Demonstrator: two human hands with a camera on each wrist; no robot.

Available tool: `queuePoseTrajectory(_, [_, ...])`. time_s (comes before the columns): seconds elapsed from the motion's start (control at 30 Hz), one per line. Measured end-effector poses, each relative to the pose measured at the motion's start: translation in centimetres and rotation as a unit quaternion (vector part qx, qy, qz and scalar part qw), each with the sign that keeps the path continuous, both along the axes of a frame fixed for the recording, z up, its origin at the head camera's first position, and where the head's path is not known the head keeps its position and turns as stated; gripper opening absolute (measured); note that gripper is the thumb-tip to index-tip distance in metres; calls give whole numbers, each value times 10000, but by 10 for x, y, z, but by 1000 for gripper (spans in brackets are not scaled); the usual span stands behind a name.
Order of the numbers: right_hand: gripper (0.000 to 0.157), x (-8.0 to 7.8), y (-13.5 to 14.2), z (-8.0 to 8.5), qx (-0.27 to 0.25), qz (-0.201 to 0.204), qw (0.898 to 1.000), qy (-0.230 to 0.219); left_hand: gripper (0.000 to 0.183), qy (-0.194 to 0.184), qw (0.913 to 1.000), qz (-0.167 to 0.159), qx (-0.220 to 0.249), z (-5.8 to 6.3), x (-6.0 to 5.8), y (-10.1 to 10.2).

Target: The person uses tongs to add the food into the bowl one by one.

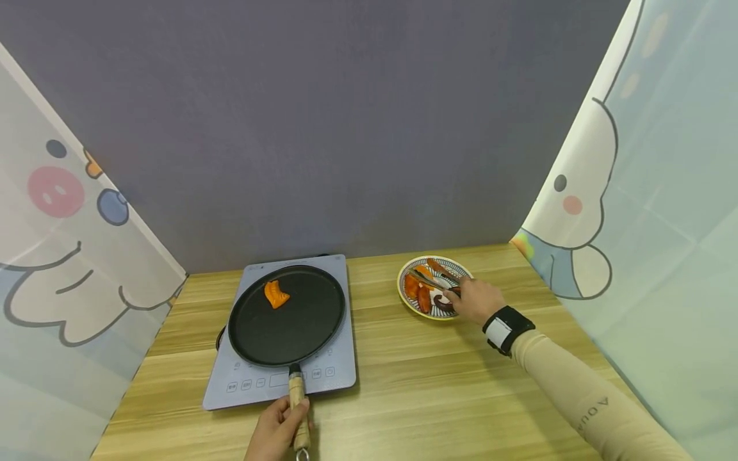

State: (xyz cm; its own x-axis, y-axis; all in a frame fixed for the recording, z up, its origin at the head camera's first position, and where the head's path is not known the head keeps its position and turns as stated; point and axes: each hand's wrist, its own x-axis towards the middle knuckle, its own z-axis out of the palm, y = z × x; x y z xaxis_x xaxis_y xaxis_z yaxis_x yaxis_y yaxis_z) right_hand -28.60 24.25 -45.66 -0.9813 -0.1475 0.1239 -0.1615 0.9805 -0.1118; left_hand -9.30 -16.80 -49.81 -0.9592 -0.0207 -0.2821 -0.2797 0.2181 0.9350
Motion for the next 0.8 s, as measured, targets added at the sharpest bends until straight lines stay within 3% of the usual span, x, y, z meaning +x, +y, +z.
queuePoseTrajectory(0.23, [46,3,0,5,31,-77,10000,46,41,188,9998,-87,-37,2,0,0])
queuePoseTrajectory(0.8, [40,0,-10,6,254,-101,9990,-364,36,101,9995,-147,258,-3,-1,-1])
